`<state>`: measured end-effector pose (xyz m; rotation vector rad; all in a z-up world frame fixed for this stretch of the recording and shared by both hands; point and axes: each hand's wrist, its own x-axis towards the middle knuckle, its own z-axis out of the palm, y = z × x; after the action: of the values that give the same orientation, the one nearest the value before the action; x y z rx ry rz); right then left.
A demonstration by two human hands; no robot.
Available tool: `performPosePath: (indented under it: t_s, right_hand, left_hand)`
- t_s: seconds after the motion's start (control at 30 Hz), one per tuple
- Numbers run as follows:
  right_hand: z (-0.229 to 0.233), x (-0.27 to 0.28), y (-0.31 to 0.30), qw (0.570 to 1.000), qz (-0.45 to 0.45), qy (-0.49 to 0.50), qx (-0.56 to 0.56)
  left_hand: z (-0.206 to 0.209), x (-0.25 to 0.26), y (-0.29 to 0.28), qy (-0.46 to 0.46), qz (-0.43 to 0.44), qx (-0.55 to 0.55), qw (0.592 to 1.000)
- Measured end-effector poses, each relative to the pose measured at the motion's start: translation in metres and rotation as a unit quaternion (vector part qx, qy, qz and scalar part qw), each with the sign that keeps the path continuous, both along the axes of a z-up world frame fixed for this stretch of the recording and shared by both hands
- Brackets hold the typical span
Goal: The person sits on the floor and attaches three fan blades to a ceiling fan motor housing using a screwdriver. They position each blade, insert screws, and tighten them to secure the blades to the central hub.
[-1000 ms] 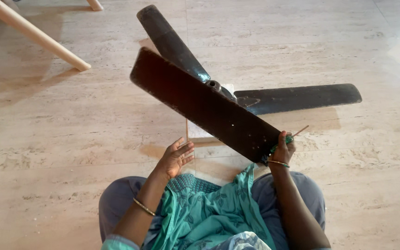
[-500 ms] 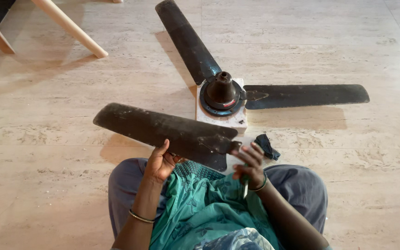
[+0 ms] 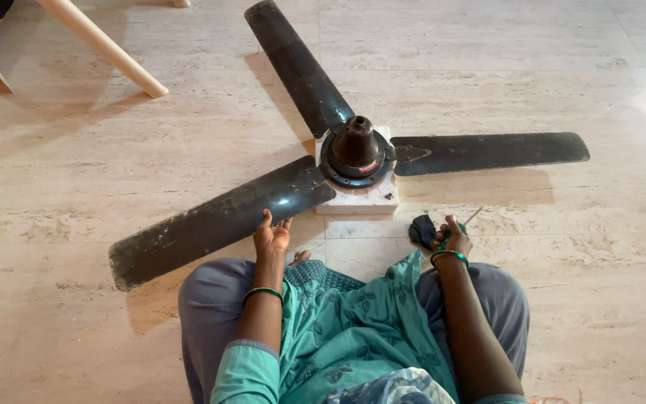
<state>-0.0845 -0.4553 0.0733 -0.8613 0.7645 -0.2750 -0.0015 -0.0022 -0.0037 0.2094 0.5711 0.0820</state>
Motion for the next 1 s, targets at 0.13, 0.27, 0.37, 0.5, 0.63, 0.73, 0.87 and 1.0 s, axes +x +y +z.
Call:
performPosePath:
  t_s: [0.13,0.27,0.37,0.5,0.63,0.73,0.87,1.0]
  right_hand:
    - [0.019,0.006,0.029,0.987,0.017,-0.016,-0.161]
    - [0.076,0.054,0.057,0.836,0.119,-0.12,-0.521]
    - [0.129,0.123,0.084,0.65,0.178,-0.149,-0.724]
    - [0.173,0.2,0.129,0.465,0.302,-0.188,-0.81]
    - [0.167,0.232,0.157,0.313,0.365,-0.165,-0.861]
    - [0.141,0.23,0.151,0.396,0.303,-0.212,-0.84]
    - [0.089,0.193,0.111,0.643,0.064,-0.177,-0.742]
    - [0.022,0.105,0.057,0.85,0.081,-0.013,-0.521]
  left_hand:
    - [-0.004,-0.002,0.002,0.007,0.007,-0.031,0.999]
    - [0.0,-0.006,0.002,-0.002,0.019,-0.054,0.998]
    - [0.007,-0.008,0.001,0.008,0.036,-0.065,0.997]
    - [0.013,-0.008,0.003,0.015,0.045,-0.048,0.998]
    - [0.009,-0.006,0.001,0.026,0.052,-0.041,0.997]
    - [0.0,-0.003,0.001,0.027,0.059,-0.039,0.997]
    - [-0.011,-0.001,-0.001,0.047,0.096,-0.051,0.993]
    - [-0.011,0.008,-0.003,0.022,0.131,-0.064,0.989]
